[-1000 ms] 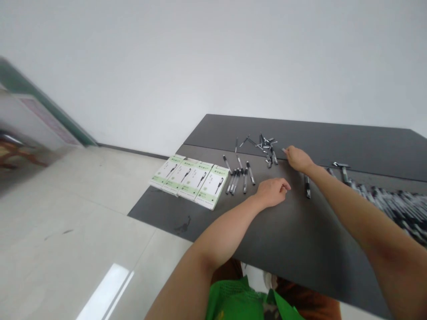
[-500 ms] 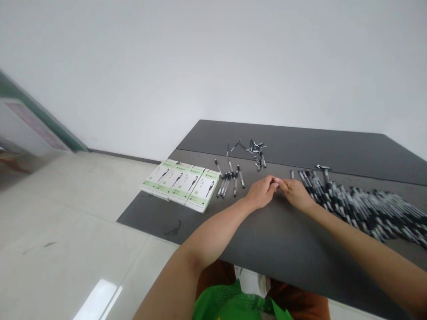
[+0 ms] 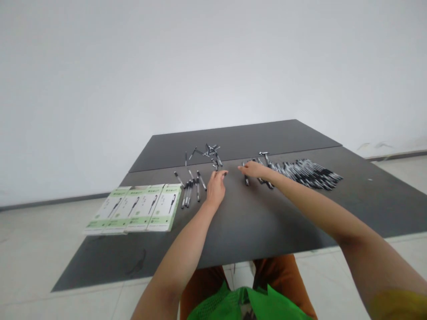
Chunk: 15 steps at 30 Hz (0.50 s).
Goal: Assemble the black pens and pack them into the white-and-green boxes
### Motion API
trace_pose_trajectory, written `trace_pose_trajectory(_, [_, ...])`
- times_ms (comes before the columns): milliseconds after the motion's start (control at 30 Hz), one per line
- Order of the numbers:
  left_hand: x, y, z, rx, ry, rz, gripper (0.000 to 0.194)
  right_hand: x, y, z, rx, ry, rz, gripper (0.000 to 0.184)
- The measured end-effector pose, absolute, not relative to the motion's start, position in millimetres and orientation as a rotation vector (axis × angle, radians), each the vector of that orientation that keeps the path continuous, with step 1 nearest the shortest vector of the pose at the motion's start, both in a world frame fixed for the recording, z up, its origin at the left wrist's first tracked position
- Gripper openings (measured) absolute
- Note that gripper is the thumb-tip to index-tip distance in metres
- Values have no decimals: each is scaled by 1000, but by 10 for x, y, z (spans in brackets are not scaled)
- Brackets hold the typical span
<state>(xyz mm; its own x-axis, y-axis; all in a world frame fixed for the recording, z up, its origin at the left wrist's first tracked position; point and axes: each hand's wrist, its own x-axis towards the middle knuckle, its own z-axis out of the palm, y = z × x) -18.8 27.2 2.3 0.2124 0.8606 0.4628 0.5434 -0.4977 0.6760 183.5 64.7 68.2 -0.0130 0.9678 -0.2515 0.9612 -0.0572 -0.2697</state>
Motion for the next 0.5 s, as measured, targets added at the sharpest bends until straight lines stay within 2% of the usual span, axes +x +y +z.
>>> trace_pose_trajectory(267, [-200,316,-29,1890,1447,1297,20,2864,1032,831,-2471,-1744,518,55])
trace_pose_trajectory(500, [-203,349,-12,1789,1618,1143,22,3401,1419,795,-2524,-1722,515,54])
